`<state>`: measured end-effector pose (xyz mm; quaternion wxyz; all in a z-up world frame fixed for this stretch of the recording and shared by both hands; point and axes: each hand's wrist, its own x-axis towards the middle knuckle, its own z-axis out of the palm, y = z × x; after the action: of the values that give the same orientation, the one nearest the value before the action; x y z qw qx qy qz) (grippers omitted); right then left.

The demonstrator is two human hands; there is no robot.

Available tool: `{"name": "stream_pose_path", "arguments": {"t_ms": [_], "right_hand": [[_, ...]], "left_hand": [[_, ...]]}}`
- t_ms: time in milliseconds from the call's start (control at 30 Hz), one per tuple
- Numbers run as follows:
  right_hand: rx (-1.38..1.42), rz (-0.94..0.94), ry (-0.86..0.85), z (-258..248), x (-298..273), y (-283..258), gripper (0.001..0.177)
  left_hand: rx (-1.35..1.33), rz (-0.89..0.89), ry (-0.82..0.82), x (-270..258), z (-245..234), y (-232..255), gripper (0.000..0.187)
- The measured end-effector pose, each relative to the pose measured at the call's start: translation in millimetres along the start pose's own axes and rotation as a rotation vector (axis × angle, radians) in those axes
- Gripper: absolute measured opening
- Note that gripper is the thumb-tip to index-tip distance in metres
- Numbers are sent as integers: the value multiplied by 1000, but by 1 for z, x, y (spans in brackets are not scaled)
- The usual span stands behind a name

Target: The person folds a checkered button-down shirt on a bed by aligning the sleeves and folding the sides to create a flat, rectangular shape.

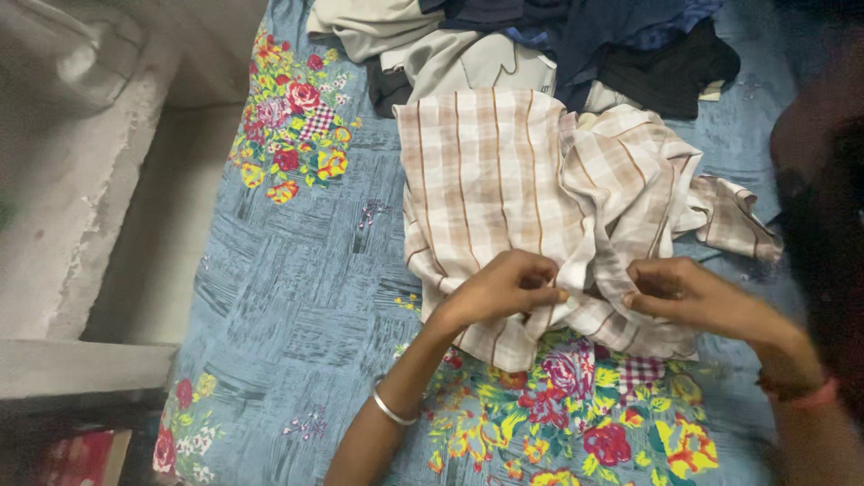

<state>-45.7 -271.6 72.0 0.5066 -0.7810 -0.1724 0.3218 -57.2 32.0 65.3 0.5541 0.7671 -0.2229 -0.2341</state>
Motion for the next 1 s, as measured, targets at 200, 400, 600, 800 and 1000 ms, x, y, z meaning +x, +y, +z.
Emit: {"name": "stream_pose_path", "arguments": {"t_ms": [200,400,600,800,1000], "right_hand": [[15,-61,272,40,15,3,20],[-76,-129,471,53,27,2,22],[-111,-148,531,56,24,-11,21],[-187,-212,571,61,19,-17,22],[-173,-226,565,65,24,-7,31]], "left_hand": [[-394,64,9,31,25,-44,27],[-345,11,-11,28,20,-34,33],[-282,3,126,29,27,-30,33],[-183,61,410,23,30,-11,39],[-39,151,442,18,23,3,39]]}}
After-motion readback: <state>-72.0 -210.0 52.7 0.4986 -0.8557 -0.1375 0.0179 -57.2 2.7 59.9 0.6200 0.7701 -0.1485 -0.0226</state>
